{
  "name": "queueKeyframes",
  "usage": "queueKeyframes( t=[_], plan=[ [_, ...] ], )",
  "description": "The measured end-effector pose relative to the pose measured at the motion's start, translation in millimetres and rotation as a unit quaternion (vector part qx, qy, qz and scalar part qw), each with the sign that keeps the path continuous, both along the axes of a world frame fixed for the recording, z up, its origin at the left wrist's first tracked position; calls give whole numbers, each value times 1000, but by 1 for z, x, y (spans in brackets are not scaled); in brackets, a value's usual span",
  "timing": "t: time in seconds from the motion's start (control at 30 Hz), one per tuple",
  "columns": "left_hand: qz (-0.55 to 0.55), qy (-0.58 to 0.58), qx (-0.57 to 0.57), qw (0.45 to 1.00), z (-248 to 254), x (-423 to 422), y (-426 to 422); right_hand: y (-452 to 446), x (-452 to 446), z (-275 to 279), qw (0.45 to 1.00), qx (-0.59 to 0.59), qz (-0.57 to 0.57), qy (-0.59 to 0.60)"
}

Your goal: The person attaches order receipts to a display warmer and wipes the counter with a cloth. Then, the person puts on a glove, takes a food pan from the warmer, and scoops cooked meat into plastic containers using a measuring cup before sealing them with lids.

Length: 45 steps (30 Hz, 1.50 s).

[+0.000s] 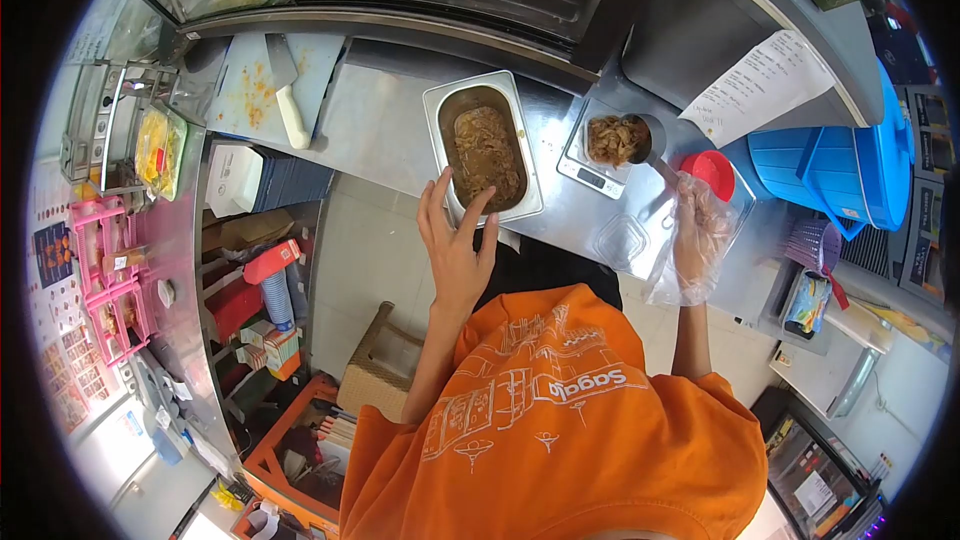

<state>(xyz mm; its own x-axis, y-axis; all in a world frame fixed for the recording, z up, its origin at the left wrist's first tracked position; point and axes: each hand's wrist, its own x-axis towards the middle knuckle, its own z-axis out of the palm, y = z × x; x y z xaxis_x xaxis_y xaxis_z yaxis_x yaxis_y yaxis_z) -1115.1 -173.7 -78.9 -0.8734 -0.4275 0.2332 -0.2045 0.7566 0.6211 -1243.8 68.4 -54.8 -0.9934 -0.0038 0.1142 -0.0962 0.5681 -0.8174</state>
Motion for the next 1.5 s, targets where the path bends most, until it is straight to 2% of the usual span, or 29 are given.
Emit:
queueKeyframes(
  t=[0.1, 0.3, 0.4, 0.5, 0.6, 0.7, 0.9, 1.5],
  plan=[
    [-3, 3, 0, 1000, -1, -1, 3, 9, -3, -4, 999, 9, 40, -2],
    [-6, -1, 3, 1000, -1, -3, 6, 6, -2, -12, 999, -10, 9, 47],
    [-8, -2, 2, 1000, 2, -3, 6, 5, -4, -21, 998, -46, -8, 31],
    [-5, -3, 2, 1000, 2, -4, 6, 1, -3, -10, 999, -18, -18, 27],
    [-3, -7, 4, 1000, 2, -4, 6, 1, 0, -13, 997, -67, -41, 20],
    [-3, -10, 5, 1000, 1, -3, 6, 2, 0, -9, 997, -58, -53, 5],
    [-11, -11, 3, 1000, -1, -5, 7, 1, -1, -11, 977, -197, -86, -8],
    [-5, -3, 6, 1000, 2, -2, 8, -4, 1, 7, 963, -252, -92, 25]
  ],
)
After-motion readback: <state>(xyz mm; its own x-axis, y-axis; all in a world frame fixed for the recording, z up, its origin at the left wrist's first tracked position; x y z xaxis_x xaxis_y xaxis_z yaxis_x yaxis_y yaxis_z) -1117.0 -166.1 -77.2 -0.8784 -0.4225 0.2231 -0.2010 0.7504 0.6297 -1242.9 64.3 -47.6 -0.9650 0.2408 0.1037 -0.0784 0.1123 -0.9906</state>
